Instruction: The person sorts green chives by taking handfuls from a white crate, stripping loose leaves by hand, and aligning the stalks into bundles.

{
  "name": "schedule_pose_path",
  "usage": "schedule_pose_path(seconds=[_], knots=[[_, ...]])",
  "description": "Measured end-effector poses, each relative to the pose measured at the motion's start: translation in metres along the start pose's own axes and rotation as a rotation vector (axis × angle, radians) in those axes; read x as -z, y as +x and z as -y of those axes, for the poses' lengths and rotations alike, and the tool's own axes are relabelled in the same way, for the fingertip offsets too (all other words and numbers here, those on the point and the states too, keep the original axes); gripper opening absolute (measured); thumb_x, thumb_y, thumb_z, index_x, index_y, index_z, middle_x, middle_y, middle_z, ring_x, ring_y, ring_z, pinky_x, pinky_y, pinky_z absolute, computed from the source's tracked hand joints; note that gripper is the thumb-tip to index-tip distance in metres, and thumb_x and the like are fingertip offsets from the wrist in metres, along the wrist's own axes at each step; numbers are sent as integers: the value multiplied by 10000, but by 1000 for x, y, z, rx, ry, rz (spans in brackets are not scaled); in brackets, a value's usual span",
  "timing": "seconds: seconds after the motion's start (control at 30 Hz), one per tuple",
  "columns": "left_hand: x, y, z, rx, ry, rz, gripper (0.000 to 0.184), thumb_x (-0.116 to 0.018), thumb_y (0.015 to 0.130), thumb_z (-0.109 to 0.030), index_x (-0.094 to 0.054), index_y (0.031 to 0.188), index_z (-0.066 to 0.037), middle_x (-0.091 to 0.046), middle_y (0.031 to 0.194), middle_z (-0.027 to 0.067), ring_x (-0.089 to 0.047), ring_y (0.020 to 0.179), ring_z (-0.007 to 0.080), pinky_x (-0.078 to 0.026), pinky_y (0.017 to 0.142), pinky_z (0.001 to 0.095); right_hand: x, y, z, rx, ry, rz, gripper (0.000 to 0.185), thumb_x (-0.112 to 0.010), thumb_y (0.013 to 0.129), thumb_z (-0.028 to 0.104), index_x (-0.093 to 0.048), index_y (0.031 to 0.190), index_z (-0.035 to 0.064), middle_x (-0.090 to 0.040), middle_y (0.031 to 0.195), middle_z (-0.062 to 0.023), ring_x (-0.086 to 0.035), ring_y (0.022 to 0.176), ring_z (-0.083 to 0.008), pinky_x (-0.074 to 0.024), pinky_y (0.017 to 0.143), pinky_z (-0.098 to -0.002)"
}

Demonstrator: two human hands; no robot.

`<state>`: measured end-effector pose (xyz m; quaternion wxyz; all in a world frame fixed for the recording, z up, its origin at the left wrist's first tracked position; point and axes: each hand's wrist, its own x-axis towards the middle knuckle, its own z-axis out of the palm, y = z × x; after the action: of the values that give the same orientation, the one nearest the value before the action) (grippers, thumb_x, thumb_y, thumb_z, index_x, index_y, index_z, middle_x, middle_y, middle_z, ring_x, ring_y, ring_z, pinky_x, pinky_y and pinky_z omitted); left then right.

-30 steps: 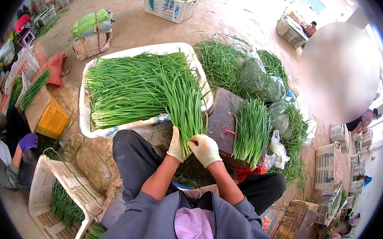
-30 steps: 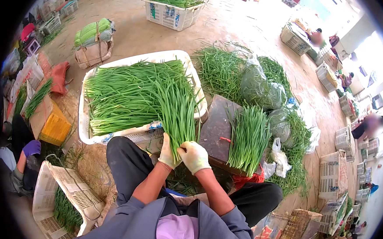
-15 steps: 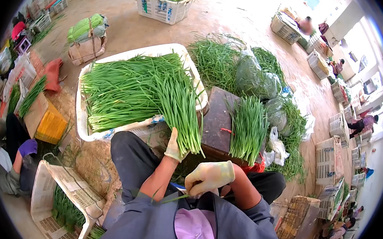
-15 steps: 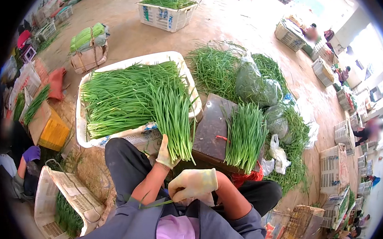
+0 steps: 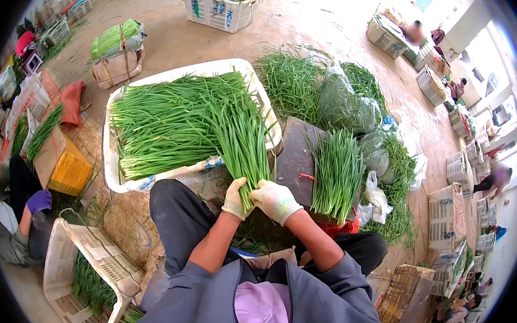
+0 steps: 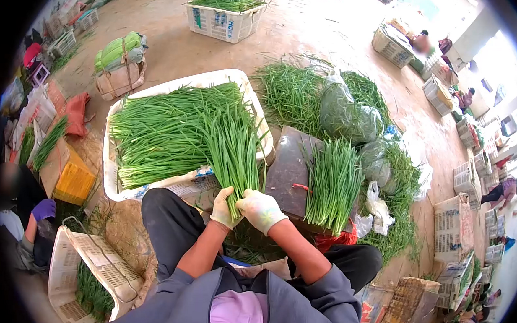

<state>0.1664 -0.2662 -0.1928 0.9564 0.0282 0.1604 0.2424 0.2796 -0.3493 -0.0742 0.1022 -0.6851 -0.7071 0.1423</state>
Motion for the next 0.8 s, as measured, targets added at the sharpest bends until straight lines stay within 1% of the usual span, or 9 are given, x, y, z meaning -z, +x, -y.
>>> schedule_pose_path(seconds=[0.17,0.3,0.4,0.5,0.57,0.63,0.7,0.73,0.8], knots=[[-3,1,-1,-8,8,-64,393,-488,944,-278,-591,1226,-25,-677,1126,146,-678,958,281,-573,800,408,6,-3,1,22,113,-85,63,-651,828,182,-693,845,138,-612,907,-88,-646,839,-309,-540,724,-412],[-1,0,-1,53,95,-50,381,-507,935,-210,-583,1248,-6,-673,1145,159,-671,982,291,-557,866,405,10,-7,4,150,265,-216,87,-679,822,191,-686,865,116,-644,928,-87,-651,818,-309,-538,736,-399],[-17,1,-2,44,9,-95,422,-480,891,-168,-575,1256,21,-664,1163,189,-660,1023,345,-528,937,468,22,-15,17,127,592,123,152,-685,854,208,-687,939,81,-697,853,-138,-678,802,-305,-538,759,-383],[-2,6,-1,78,-12,-104,429,-455,883,-150,-568,1252,38,-663,1153,200,-659,1028,355,-536,925,490,51,-23,45,100,779,466,169,-685,853,191,-681,951,54,-710,844,-88,-690,779,-209,-542,739,-329],[2,10,2,49,-10,-116,432,-422,882,-123,-553,1253,56,-662,1136,214,-665,1012,364,-551,895,511,58,-28,62,222,812,549,175,-690,848,194,-678,946,50,-704,832,-52,-674,745,-162,-538,726,-304],[-7,12,1,16,2,-112,436,-420,885,-126,-542,1262,56,-660,1138,217,-669,1001,367,-552,895,513,77,-31,80,33,954,921,171,-697,849,202,-674,937,57,-689,815,-45,-657,743,-146,-527,702,-285],[-8,7,2,-10,6,-129,441,-418,888,-129,-530,1272,55,-658,1140,220,-673,990,370,-553,895,515,110,-22,67,311,791,907,186,-699,854,202,-677,948,43,-698,876,-62,-669,792,-166,-533,706,-291],[-6,4,0,28,-16,-121,442,-422,887,-133,-528,1273,55,-656,1143,220,-672,993,371,-554,894,518,105,-16,20,573,585,340,189,-702,854,191,-676,946,28,-700,915,-69,-674,804,-196,-539,714,-300],[-8,4,-1,40,-2,-94,444,-434,886,-153,-531,1268,53,-659,1141,216,-673,991,370,-558,886,517,94,-2,-53,205,246,-575,191,-710,847,167,-674,943,5,-700,979,-81,-678,823,-259,-550,734,-322]])
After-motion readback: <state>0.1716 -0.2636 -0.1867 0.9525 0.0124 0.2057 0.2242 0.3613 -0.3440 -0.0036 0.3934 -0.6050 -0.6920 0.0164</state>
